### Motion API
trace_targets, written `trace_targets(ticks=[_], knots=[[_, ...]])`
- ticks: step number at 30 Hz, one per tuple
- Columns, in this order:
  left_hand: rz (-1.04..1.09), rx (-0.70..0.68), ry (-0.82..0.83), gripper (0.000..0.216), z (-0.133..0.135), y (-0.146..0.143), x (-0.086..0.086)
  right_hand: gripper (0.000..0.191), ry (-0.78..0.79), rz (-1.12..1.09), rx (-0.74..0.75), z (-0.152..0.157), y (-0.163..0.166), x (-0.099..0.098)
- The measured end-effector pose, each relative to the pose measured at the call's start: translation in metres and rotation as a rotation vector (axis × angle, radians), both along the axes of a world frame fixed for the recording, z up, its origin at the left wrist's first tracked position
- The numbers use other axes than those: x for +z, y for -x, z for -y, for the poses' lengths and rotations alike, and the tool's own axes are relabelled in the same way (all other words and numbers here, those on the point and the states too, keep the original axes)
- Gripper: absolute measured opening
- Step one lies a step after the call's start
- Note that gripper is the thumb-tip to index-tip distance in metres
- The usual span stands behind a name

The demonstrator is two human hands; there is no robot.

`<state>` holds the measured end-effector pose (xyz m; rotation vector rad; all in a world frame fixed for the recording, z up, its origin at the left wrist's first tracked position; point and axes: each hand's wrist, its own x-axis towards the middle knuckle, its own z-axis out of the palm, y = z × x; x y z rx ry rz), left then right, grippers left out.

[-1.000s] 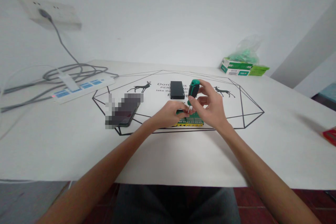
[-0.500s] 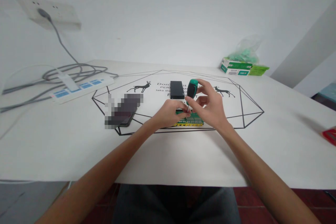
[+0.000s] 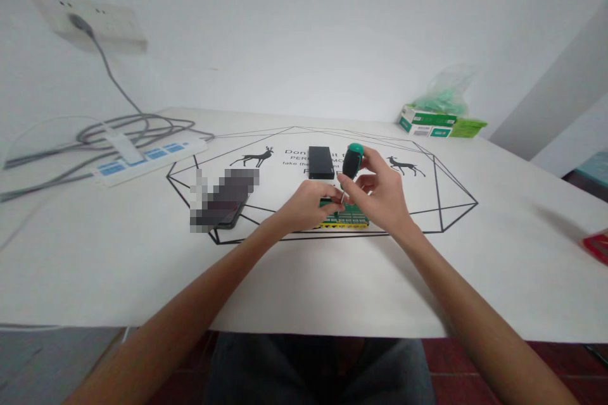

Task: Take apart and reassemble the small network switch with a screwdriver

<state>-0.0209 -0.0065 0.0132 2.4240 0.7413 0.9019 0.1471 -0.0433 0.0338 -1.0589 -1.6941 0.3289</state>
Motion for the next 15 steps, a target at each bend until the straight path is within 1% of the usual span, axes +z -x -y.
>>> trace_targets(ticks=[4, 10, 15], knots=[[-0.003, 0.012, 0.011, 0.015, 0.0002, 0.0004, 0.0004, 0.042, -0.014, 0.0, 0.006, -0.0015, -0.0011, -0.0016], [0.013, -0.007, 0.03, 0.01, 0.0015, 0.0005, 0.0026, 0.042, 0.027, -0.046, 0.069, -0.0026, -0.0029, -0.0044], [0.007, -0.004, -0.006, 0.013, 0.0017, -0.0013, 0.0007, 0.043, 0.036, -0.065, 0.038, -0.0027, -0.0022, -0.0031]])
